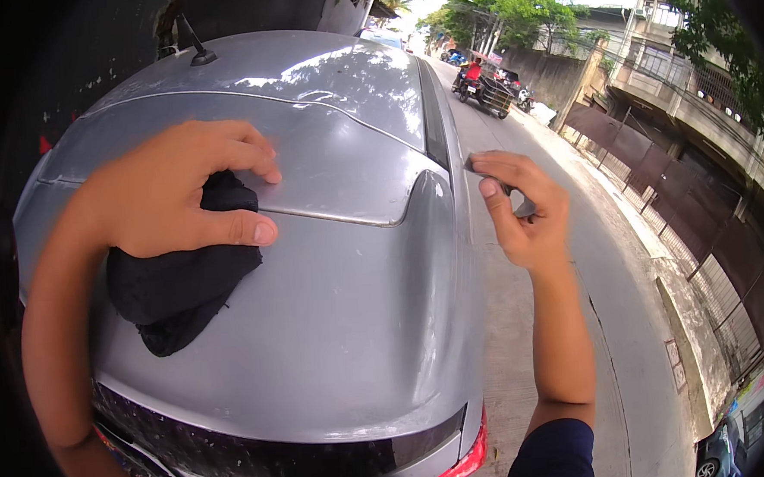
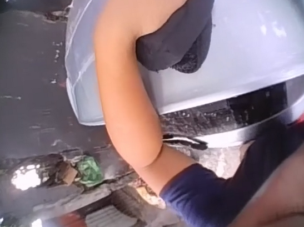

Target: Sanding the surface of a silver car spoiler.

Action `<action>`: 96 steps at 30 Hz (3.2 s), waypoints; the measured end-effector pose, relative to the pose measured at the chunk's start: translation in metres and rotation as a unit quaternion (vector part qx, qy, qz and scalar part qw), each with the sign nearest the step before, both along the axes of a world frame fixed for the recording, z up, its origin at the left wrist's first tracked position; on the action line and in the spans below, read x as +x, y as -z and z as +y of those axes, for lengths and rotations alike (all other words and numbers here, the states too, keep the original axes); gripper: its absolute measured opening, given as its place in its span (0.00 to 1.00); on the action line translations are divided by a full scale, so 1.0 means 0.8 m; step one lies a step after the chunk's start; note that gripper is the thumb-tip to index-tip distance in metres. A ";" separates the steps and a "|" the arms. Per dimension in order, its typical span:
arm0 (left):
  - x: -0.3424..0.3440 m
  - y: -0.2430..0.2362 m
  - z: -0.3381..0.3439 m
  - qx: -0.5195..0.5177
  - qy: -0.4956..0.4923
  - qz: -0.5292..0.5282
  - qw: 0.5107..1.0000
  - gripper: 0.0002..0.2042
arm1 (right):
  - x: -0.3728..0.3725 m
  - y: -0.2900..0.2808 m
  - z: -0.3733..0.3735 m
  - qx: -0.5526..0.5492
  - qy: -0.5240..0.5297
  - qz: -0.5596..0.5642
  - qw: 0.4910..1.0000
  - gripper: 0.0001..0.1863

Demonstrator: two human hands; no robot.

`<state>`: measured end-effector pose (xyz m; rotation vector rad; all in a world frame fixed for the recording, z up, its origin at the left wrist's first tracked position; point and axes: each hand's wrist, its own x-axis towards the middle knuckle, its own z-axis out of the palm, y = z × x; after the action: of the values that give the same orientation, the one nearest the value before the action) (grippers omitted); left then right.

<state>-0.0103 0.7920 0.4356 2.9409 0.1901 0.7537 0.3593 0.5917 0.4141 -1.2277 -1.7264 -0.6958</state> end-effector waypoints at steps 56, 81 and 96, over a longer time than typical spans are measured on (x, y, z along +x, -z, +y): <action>0.008 0.172 -0.275 0.173 -0.020 -0.046 0.984 0.29 | -0.018 0.073 -0.028 -0.135 -0.175 -0.071 0.973 0.13; -0.029 0.162 -0.247 0.182 -0.321 -0.125 0.921 0.33 | -0.065 0.135 -0.142 -0.122 -0.201 -0.150 0.960 0.14; 0.203 0.093 -0.164 0.121 -0.227 -0.128 0.958 0.26 | -0.057 0.330 -0.264 0.076 -0.228 0.404 0.883 0.32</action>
<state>0.1518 0.6611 0.3613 3.0097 0.8250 1.2907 0.3141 0.3802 0.1500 -0.7750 -1.1433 0.0009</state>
